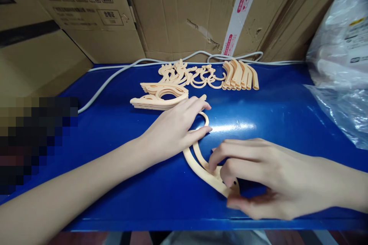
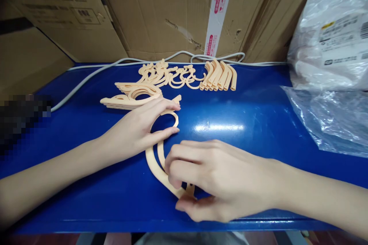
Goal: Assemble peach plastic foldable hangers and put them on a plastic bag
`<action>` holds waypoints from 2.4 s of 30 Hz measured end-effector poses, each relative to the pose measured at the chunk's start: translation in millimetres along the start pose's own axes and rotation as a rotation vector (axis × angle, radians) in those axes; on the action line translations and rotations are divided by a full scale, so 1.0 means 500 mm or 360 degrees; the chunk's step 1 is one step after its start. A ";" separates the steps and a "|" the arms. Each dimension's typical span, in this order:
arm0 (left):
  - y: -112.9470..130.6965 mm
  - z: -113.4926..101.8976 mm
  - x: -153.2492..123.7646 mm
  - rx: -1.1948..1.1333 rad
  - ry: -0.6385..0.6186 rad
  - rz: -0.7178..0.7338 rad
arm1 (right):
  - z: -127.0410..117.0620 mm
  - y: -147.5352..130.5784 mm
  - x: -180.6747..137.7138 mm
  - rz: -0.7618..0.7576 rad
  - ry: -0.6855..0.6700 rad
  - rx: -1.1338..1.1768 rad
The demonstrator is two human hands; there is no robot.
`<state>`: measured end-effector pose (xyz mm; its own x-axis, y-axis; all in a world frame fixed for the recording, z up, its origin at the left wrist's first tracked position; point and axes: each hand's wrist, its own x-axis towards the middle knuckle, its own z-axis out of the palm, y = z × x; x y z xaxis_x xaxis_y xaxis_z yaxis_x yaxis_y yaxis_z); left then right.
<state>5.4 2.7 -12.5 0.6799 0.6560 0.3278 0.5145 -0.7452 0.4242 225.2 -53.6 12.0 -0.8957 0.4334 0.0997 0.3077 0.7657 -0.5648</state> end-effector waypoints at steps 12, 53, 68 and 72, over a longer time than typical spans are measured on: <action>0.005 -0.010 -0.003 -0.0017 -0.0127 0.0037 | -0.042 0.115 -0.005 0.0134 0.0393 -0.0272; 0.000 -0.010 0.001 0.0106 -0.0133 0.0176 | -0.036 0.116 -0.002 0.0246 0.0524 -0.0944; 0.010 -0.006 -0.008 0.0002 -0.0156 0.0137 | -0.038 0.111 -0.003 0.0169 0.0559 -0.0834; 0.015 -0.004 -0.009 -0.0020 -0.0187 0.0122 | -0.034 0.110 -0.003 0.0059 0.0538 -0.0662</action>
<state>4.9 -5.4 -9.2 0.7740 0.5780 0.2586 0.4527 -0.7906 0.4123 249.1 -4.2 -5.2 -0.7494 0.5402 0.3829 0.5000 0.8408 -0.2077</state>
